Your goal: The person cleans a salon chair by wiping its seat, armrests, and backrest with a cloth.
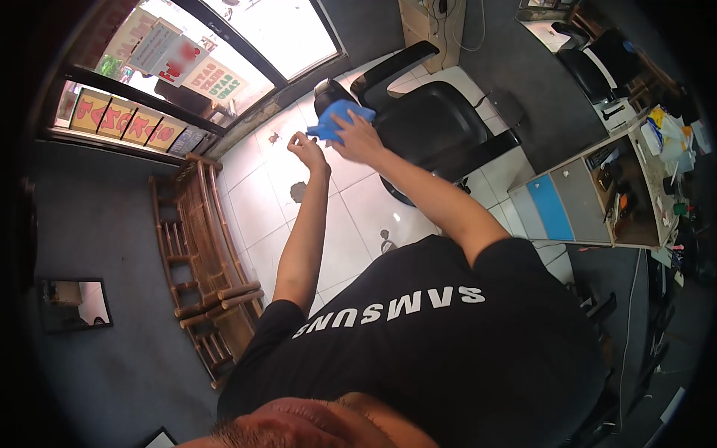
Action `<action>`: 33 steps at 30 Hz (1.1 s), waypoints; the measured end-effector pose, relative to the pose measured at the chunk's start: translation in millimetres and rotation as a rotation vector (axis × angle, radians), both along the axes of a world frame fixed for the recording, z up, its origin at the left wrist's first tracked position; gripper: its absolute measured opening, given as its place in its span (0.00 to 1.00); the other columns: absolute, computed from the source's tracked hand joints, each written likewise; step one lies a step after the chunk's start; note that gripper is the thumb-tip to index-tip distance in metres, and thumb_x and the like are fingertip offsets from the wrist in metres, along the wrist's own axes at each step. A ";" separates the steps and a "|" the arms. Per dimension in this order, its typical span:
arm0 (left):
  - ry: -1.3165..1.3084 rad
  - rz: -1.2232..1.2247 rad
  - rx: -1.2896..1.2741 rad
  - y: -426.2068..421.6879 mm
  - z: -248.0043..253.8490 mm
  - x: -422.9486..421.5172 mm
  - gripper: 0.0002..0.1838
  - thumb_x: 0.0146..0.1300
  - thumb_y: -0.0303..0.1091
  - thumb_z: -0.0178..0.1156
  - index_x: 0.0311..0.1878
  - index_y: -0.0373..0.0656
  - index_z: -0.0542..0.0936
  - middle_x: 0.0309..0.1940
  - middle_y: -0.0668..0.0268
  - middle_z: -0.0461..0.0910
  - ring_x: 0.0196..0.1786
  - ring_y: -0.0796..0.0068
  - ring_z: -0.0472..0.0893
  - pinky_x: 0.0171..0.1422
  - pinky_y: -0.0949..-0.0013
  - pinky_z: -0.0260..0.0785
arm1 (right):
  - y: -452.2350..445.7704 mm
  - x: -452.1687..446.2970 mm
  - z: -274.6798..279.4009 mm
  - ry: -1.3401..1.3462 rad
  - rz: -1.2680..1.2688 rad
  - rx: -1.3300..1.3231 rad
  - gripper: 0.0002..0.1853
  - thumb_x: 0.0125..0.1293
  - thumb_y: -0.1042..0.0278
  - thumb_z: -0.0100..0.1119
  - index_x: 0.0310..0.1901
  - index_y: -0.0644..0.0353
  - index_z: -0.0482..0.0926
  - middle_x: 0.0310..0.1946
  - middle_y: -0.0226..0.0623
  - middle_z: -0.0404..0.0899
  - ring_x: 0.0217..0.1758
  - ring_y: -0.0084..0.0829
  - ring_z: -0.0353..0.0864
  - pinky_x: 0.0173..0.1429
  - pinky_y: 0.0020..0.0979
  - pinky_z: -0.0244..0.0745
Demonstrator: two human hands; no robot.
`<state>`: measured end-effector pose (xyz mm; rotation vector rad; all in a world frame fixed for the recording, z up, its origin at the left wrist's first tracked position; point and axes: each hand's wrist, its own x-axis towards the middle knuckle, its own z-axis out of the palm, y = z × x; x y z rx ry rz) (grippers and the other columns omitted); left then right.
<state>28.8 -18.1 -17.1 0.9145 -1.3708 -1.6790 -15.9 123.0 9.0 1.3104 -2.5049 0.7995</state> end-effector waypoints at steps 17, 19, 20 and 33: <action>-0.442 -0.423 -1.152 15.5 -6.8 -45.2 0.36 0.63 0.57 0.68 0.71 0.51 0.76 0.79 0.51 0.60 0.80 0.27 0.48 0.81 0.33 0.49 | 214.4 67.2 -140.8 -1.755 -0.799 -0.905 0.28 0.70 0.48 0.52 0.52 0.69 0.82 0.42 0.42 0.86 0.47 0.38 0.85 0.55 0.36 0.76; -0.438 -0.418 -1.156 16.2 -7.7 -48.1 0.36 0.64 0.57 0.68 0.71 0.50 0.76 0.79 0.50 0.60 0.79 0.27 0.48 0.81 0.34 0.49 | 199.4 55.4 -121.7 -1.471 -0.796 -0.918 0.27 0.70 0.47 0.52 0.48 0.69 0.83 0.40 0.43 0.86 0.43 0.37 0.84 0.52 0.35 0.76; -0.438 -0.414 -1.157 16.2 -8.9 -47.1 0.36 0.64 0.57 0.68 0.71 0.49 0.76 0.79 0.49 0.60 0.79 0.27 0.48 0.82 0.34 0.49 | 185.8 50.5 -114.3 -1.332 -0.792 -0.916 0.27 0.71 0.46 0.53 0.47 0.68 0.83 0.40 0.43 0.86 0.41 0.36 0.84 0.51 0.34 0.75; -0.364 -0.438 -1.239 15.3 -9.0 -46.2 0.28 0.74 0.50 0.59 0.70 0.45 0.75 0.78 0.45 0.60 0.80 0.30 0.49 0.85 0.38 0.39 | 72.7 33.2 -70.1 -0.585 -0.245 -0.701 0.23 0.76 0.53 0.55 0.53 0.69 0.80 0.47 0.61 0.84 0.51 0.60 0.84 0.56 0.49 0.76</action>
